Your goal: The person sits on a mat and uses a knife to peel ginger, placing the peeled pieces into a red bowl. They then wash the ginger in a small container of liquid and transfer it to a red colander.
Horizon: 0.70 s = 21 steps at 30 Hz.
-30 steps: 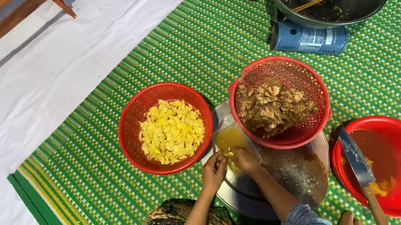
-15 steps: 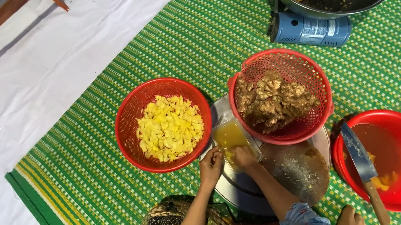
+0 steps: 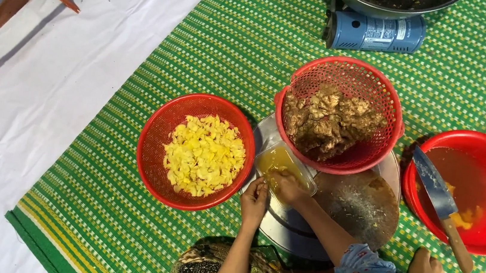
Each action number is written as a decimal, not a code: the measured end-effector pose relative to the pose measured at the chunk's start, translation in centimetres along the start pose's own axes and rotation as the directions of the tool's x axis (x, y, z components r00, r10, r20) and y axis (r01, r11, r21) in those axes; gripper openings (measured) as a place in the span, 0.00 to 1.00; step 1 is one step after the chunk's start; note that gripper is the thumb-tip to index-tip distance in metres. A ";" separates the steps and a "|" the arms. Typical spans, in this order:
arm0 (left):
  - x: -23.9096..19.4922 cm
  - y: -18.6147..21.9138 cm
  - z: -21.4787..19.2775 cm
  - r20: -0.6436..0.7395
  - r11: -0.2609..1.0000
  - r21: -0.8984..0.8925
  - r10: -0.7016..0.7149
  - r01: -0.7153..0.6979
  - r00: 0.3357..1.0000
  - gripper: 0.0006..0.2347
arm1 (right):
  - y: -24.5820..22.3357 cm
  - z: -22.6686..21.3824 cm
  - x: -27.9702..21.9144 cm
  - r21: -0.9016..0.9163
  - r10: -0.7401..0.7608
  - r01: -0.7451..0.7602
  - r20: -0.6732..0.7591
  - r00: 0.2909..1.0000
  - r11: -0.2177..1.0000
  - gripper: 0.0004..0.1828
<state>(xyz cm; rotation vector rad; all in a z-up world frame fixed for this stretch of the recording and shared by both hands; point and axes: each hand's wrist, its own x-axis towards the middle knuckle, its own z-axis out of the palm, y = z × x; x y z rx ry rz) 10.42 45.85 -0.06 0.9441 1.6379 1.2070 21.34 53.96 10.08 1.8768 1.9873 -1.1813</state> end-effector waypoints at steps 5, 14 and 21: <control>0.2 -0.3 0.0 0.004 1.000 0.006 0.002 -0.002 1.000 0.11 | 6.6 8.0 6.8 -0.223 -0.012 0.001 -0.049 0.999 0.975 0.15; 0.2 0.0 0.0 0.005 0.999 0.026 -0.025 0.024 1.000 0.11 | 14.5 13.3 13.6 0.001 0.046 -0.046 -0.142 0.989 0.999 0.14; 0.0 0.6 0.0 0.021 0.999 0.027 -0.033 0.032 0.999 0.11 | 12.6 10.3 10.6 0.095 -0.028 0.048 -0.199 0.980 0.994 0.15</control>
